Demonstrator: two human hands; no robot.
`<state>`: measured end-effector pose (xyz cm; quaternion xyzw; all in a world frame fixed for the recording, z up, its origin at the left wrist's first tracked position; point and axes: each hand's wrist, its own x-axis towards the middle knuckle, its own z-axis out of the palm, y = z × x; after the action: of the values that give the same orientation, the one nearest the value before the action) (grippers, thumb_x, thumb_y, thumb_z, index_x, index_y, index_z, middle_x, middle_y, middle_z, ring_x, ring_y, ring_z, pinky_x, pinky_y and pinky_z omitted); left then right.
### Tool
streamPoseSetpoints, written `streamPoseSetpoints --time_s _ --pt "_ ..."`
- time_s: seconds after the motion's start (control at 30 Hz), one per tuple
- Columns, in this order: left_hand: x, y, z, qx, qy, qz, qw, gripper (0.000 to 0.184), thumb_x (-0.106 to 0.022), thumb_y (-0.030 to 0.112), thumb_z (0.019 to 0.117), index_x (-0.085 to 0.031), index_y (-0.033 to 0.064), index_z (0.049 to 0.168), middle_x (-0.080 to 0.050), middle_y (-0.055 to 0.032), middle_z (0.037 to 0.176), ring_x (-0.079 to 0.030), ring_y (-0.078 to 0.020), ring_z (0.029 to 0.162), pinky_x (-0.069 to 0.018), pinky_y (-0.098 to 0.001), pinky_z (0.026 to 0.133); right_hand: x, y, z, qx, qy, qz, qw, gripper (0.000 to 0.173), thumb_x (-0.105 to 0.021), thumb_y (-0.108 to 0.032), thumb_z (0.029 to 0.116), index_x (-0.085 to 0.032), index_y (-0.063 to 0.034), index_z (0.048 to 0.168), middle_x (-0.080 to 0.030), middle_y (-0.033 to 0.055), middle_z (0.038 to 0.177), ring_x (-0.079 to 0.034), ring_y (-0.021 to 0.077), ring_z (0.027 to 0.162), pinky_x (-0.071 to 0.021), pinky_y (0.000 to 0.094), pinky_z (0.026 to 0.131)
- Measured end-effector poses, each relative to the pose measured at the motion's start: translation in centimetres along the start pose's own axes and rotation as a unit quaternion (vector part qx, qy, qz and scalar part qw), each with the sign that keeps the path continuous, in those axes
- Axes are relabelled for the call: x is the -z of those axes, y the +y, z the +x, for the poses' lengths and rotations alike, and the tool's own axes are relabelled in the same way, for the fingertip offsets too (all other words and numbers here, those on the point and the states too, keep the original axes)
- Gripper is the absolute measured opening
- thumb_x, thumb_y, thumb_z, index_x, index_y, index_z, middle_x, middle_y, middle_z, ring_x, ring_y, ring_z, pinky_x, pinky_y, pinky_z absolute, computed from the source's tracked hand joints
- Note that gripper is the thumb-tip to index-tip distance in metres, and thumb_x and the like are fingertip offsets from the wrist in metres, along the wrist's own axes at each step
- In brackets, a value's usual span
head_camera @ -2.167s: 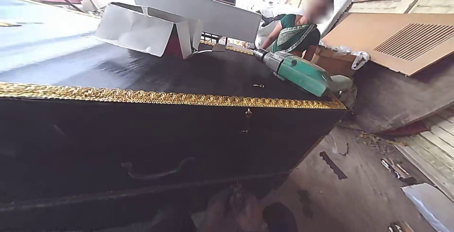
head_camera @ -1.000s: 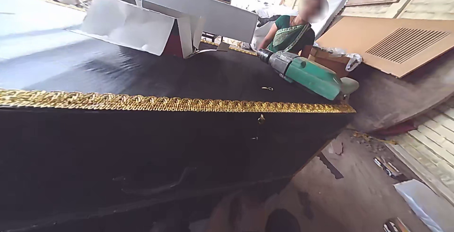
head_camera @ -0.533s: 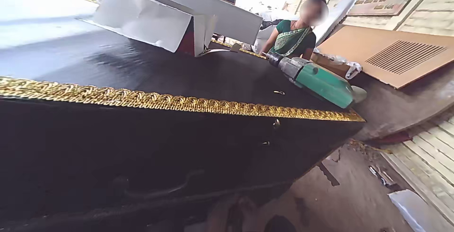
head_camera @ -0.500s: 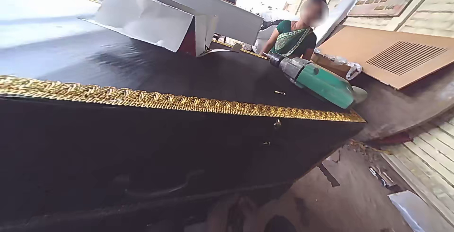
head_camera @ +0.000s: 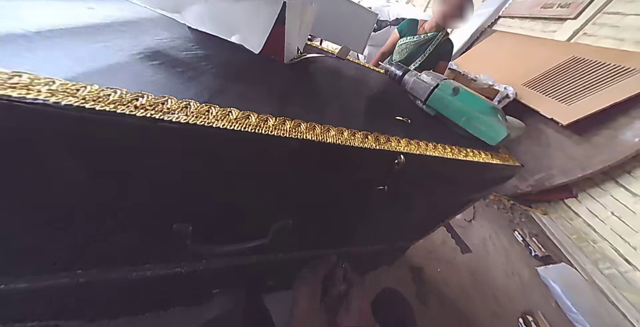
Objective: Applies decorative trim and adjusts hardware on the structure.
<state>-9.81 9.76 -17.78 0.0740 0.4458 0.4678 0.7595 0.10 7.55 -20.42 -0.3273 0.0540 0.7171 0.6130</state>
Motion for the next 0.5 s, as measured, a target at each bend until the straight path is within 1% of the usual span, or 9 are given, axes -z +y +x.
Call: streamPoseSetpoints --time_s 0.03,0.1,0.17,0.23,0.33,0.4,0.43,0.47,0.5 --pt "0.1 -0.3 0.3 -0.02 0.007 0.024 0.999 0.015 -0.067 0.012 0.0977 -0.067 -0.0036 0.095 -0.068 -0.0109 0.071 -0.063 -0.0164 0.054 -0.056 -0.0308 0.051 0.1 -0.2 0.0 0.011 0.006 -0.055 0.998 0.041 -0.035 -0.033 0.1104 -0.06 -0.0118 0.086 -0.058 -0.0016 0.064 -0.053 0.0063 0.048 -0.0481 0.0199 0.045" --pt "0.6 -0.9 1.3 -0.055 0.014 0.081 0.995 0.022 -0.076 0.017 0.0928 -0.069 -0.004 0.094 -0.069 -0.0107 0.074 -0.064 -0.0177 0.059 -0.0572 -0.0328 0.055 0.3 -0.3 0.0 0.051 0.041 -0.177 0.982 0.039 -0.036 -0.034 0.1113 -0.06 -0.0095 0.094 -0.058 0.0015 0.067 -0.055 0.0102 0.053 -0.0504 0.0249 0.049" --pt "0.8 -1.3 1.6 -0.079 0.03 0.132 0.988 0.028 -0.081 0.023 0.088 -0.069 -0.0018 0.087 -0.068 -0.0075 0.071 -0.062 -0.0156 0.059 -0.056 -0.0331 0.056 -0.1 0.1 -0.4 0.104 0.087 -0.255 0.958 0.035 -0.039 -0.032 0.1115 -0.061 -0.0069 0.099 -0.061 0.0035 0.07 -0.059 0.0126 0.057 -0.0533 0.0289 0.053" --pt "0.9 -1.2 1.5 -0.093 0.044 0.168 0.98 0.03 -0.084 0.026 0.0857 -0.069 0.0002 0.084 -0.068 -0.0051 0.071 -0.064 -0.0139 0.062 -0.0576 -0.0338 0.062 -0.5 0.6 -0.6 0.16 0.12 -0.305 0.931 0.034 -0.045 -0.03 0.1106 -0.064 -0.0037 0.103 -0.067 0.0058 0.076 -0.065 0.0141 0.064 -0.058 0.0319 0.059" --pt "1.1 -1.5 2.0 -0.123 0.056 0.186 0.973 0.031 -0.085 0.026 0.0846 -0.068 0.0004 0.082 -0.068 -0.0027 0.071 -0.063 -0.0104 0.063 -0.058 -0.0323 0.063 -1.4 0.7 -1.2 0.218 0.115 -0.401 0.882 0.033 -0.049 -0.027 0.1092 -0.068 -0.0002 0.114 -0.072 0.0081 0.091 -0.07 0.014 0.08 -0.061 0.0339 0.074" --pt "1.8 -2.1 2.5 -0.124 0.043 0.195 0.972 0.031 -0.081 0.029 0.0885 -0.071 -0.0001 0.088 -0.07 -0.004 0.075 -0.066 -0.0113 0.066 -0.0592 -0.0328 0.065 -0.6 0.2 -1.2 0.247 0.081 -0.494 0.83 0.032 -0.059 -0.026 0.1048 -0.07 0.0012 0.116 -0.073 0.0103 0.099 -0.071 0.0149 0.088 -0.0601 0.035 0.083" --pt "2.1 -2.1 2.4 -0.115 0.029 0.192 0.974 0.031 -0.077 0.029 0.0916 -0.072 -0.0006 0.094 -0.072 -0.0057 0.08 -0.068 -0.0131 0.07 -0.06 -0.0338 0.068 0.4 -0.2 -0.8 0.26 0.06 -0.549 0.792 0.034 -0.062 -0.03 0.1033 -0.07 0.0004 0.116 -0.074 0.0102 0.1 -0.071 0.0153 0.089 -0.0612 0.0357 0.084" --pt "2.1 -2.0 2.4 -0.102 0.018 0.178 0.979 0.03 -0.075 0.028 0.0935 -0.072 -0.0015 0.099 -0.073 -0.008 0.084 -0.069 -0.0158 0.075 -0.0608 -0.0358 0.071 0.9 -0.4 -0.2 0.274 0.053 -0.594 0.755 0.036 -0.062 -0.034 0.1031 -0.071 -0.0001 0.113 -0.074 0.0103 0.095 -0.071 0.0163 0.083 -0.0623 0.0365 0.078" --pt "1.8 -1.8 2.4 -0.093 0.009 0.156 0.983 0.028 -0.072 0.025 0.0958 -0.071 -0.0022 0.101 -0.073 -0.009 0.087 -0.07 -0.0167 0.078 -0.0608 -0.0366 0.074 0.6 -0.8 0.1 0.28 0.061 -0.644 0.71 0.037 -0.059 -0.035 0.1044 -0.072 -0.0007 0.112 -0.074 0.0105 0.092 -0.072 0.0171 0.08 -0.0631 0.0376 0.076"
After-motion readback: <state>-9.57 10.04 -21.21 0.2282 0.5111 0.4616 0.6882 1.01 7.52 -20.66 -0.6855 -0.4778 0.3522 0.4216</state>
